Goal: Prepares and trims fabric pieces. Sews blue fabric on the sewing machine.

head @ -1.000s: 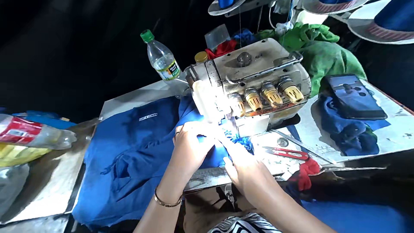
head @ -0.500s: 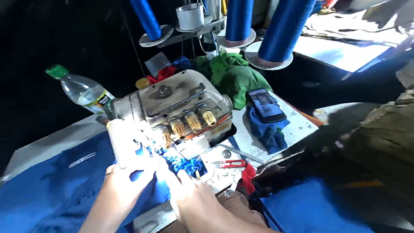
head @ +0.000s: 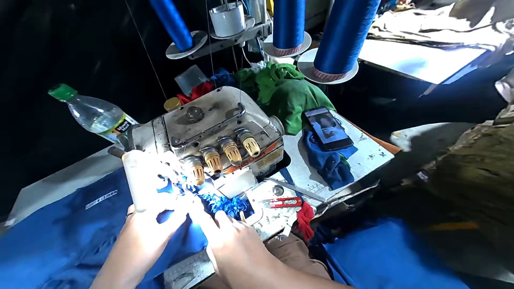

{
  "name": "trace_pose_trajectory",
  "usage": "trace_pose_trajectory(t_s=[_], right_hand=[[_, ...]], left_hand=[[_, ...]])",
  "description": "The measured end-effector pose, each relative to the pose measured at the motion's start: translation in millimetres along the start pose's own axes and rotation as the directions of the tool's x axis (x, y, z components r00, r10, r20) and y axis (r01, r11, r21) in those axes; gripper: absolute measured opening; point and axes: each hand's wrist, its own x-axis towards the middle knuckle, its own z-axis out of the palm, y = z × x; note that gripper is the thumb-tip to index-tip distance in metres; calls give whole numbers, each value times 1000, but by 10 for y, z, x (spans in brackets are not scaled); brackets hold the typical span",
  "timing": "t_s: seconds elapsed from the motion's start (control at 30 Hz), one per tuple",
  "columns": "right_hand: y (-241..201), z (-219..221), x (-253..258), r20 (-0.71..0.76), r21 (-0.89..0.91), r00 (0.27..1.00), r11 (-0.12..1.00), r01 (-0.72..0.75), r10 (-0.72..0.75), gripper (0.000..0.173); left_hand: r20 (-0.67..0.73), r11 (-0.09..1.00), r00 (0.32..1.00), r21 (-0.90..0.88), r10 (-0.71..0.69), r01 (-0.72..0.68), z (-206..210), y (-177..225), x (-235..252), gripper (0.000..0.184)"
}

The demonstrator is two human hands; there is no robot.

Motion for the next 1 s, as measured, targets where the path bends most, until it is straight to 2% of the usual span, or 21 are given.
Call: trace_pose_trajectory(t_s=[0.1,0.23,0.3,0.37,0.47,0.6,0.7,0.83,0.9,1.0], right_hand=[[12,31,-5,-57,-66,998,998,-6,2,52],[29,-73,-10,154,54,984,994,-100,90,38],[98,61,-66,9,118,999,992,-46,45,43],[126,142,-118,-100,180,994,983,-27,46,58],[147,164,-157,-127,232,990,972,-27,58,62],[174,154,-159,-118,232,991,972,-39,68,58],[181,149,-157,-125,220,990,975,-38,67,62],[186,154,-148,-121,249,990,968,-41,73,57],[196,161,-146,-126,252,990,967,-35,68,57],[207,160,-149,-147,234,988,972,-20,55,56]], left_hand=[[10,997,998,-37,-69,70,11,69,17,19],[89,970,969,-59,-230,236,-71,217,37,16],[165,956,943,-7,-288,293,-148,287,84,16],[202,959,939,17,-279,281,-202,346,127,14],[267,961,924,25,-272,275,-236,342,205,15],[366,912,838,98,-406,399,-287,434,328,24],[404,888,793,155,-457,433,-295,453,387,34],[384,922,843,61,-376,383,-266,403,367,29],[388,901,824,40,-413,432,-276,443,375,29],[392,901,816,92,-424,424,-283,466,385,31]])
